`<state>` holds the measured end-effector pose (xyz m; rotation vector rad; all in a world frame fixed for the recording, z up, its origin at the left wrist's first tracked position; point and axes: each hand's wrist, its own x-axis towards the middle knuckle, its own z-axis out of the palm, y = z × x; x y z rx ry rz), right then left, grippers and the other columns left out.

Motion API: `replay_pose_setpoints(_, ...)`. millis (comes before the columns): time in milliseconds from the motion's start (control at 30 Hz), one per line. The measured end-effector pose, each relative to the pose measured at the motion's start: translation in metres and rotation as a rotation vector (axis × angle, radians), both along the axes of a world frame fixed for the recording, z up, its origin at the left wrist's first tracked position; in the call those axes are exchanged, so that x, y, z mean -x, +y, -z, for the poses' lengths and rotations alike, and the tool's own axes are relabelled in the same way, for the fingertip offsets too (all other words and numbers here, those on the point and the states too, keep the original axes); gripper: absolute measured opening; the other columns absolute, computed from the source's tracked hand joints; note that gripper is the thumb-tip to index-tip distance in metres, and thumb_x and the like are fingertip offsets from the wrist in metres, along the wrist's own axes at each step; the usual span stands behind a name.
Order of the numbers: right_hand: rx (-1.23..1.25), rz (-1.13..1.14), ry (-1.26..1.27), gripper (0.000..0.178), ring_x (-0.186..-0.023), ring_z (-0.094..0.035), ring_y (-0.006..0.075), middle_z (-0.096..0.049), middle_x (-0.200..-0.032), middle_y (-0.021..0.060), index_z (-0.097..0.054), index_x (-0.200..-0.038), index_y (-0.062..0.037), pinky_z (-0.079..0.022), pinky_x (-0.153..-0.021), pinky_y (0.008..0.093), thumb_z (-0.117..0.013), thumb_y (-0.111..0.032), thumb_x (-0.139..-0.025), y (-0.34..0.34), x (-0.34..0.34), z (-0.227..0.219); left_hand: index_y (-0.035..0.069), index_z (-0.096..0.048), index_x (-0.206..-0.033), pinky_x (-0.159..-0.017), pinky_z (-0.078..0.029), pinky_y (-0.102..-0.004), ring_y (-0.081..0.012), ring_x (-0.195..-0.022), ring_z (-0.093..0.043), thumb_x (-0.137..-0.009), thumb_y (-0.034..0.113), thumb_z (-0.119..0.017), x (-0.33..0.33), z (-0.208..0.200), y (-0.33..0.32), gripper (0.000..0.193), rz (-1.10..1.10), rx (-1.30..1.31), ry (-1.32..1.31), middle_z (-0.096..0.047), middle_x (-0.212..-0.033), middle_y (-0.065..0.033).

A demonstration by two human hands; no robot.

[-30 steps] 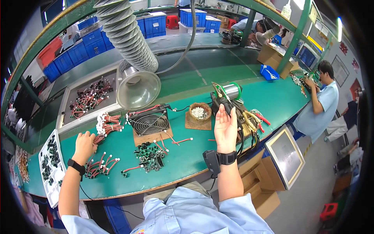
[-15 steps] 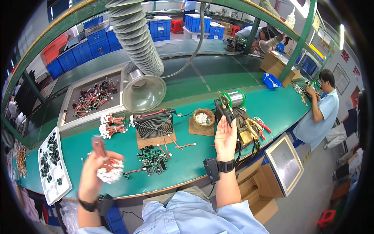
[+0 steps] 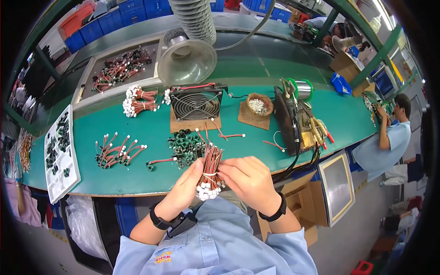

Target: The person solders wires to circuit boards using a soldering iron, handling the items one at a time. They then pick up a bundle of wires, remove a rubber band from them, and place the bundle back onto the work surface before soldering wires to another circuit board.

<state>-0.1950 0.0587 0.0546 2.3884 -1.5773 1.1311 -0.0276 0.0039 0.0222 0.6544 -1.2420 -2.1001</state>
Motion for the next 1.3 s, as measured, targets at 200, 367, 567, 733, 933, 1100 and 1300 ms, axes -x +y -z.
replay_pose_setpoints(200,0.031,0.018,0.097,0.019,-0.07,-0.058,0.0198,-0.063,-0.088,0.0061,-0.063,-0.086,-0.0016,-0.046,-0.064,0.0306,-0.068,-0.005,-0.068,0.007,-0.007,0.006,0.0,-0.035,-0.132,-0.089,-0.04,-0.0243,-0.0108,-0.103,-0.05,-0.1,0.037,-0.027,0.003,0.012,0.011,0.05,-0.002,0.041,-0.028,-0.05,-0.118,-0.0067)
replay_pose_setpoints(367,0.061,0.005,0.054,0.02,-0.069,-0.058,0.0196,-0.062,-0.087,0.006,-0.062,-0.085,-0.0019,-0.045,-0.063,0.0306,-0.068,-0.003,-0.066,0.004,-0.002,0.019,0.0,-0.037,-0.129,-0.083,-0.042,-0.0258,-0.0098,-0.094,-0.049,-0.098,0.025,-0.04,0.003,0.011,0.012,0.041,0.045,0.192,-0.112,-0.05,-0.108,-0.0044)
replay_pose_setpoints(567,0.072,-0.007,-0.157,0.021,-0.068,-0.058,0.0214,-0.062,-0.084,0.0072,-0.06,-0.082,-0.0018,-0.046,-0.061,0.0306,-0.068,0.002,-0.063,-0.004,0.003,0.034,-0.001,-0.04,-0.123,-0.074,-0.042,-0.0248,-0.0077,-0.085,-0.046,-0.092,0.01,-0.05,0.005,0.006,0.007,0.035,0.127,0.195,-0.128,-0.047,-0.096,-0.0017)
replay_pose_setpoints(733,0.16,0.098,-0.312,0.02,-0.066,-0.058,0.0238,-0.062,-0.083,0.0098,-0.059,-0.081,-0.0008,-0.047,-0.06,0.0303,-0.067,0.004,-0.063,-0.007,-0.005,0.042,-0.001,-0.044,-0.115,-0.067,-0.041,-0.0223,-0.0056,-0.079,-0.047,-0.087,0.006,-0.052,0.009,-0.001,0.0,0.029,0.223,-0.075,-0.039,-0.049,-0.089,0.0)
replay_pose_setpoints(933,0.233,0.302,-0.578,0.011,-0.068,-0.059,0.0219,-0.061,-0.084,0.0114,-0.058,-0.085,-0.0003,-0.047,-0.064,0.0288,-0.062,0.003,-0.075,-0.008,-0.012,0.051,-0.001,-0.052,-0.099,-0.057,-0.042,-0.0238,-0.0058,-0.065,-0.048,-0.079,0.007,-0.056,0.023,0.013,0.0,0.022,0.258,0.125,-0.184,-0.052,-0.077,0.0019)
replay_pose_setpoints(1100,0.241,0.382,-1.143,0.002,-0.071,-0.058,0.0182,-0.061,-0.082,0.0102,-0.054,-0.084,-0.0002,-0.046,-0.068,0.028,-0.053,-0.001,-0.085,-0.016,0.005,0.031,0.0,-0.054,-0.092,-0.053,-0.041,-0.0243,-0.006,-0.059,-0.048,-0.075,0.008,-0.057,0.029,0.019,0.011,0.019,0.352,0.304,-0.42,-0.055,-0.071,0.0019)
replay_pose_setpoints(1300,-0.016,0.191,-1.343,0.008,-0.067,-0.056,0.0166,-0.058,-0.075,0.0094,-0.046,-0.09,-0.0034,-0.047,-0.067,0.0275,-0.045,-0.01,-0.093,-0.006,0.007,0.022,-0.001,-0.055,-0.089,-0.05,-0.041,-0.0274,-0.0074,-0.055,-0.051,-0.075,0.01,-0.057,0.035,0.004,-0.002,0.018,0.253,0.171,-0.207,-0.054,-0.063,-0.0009)
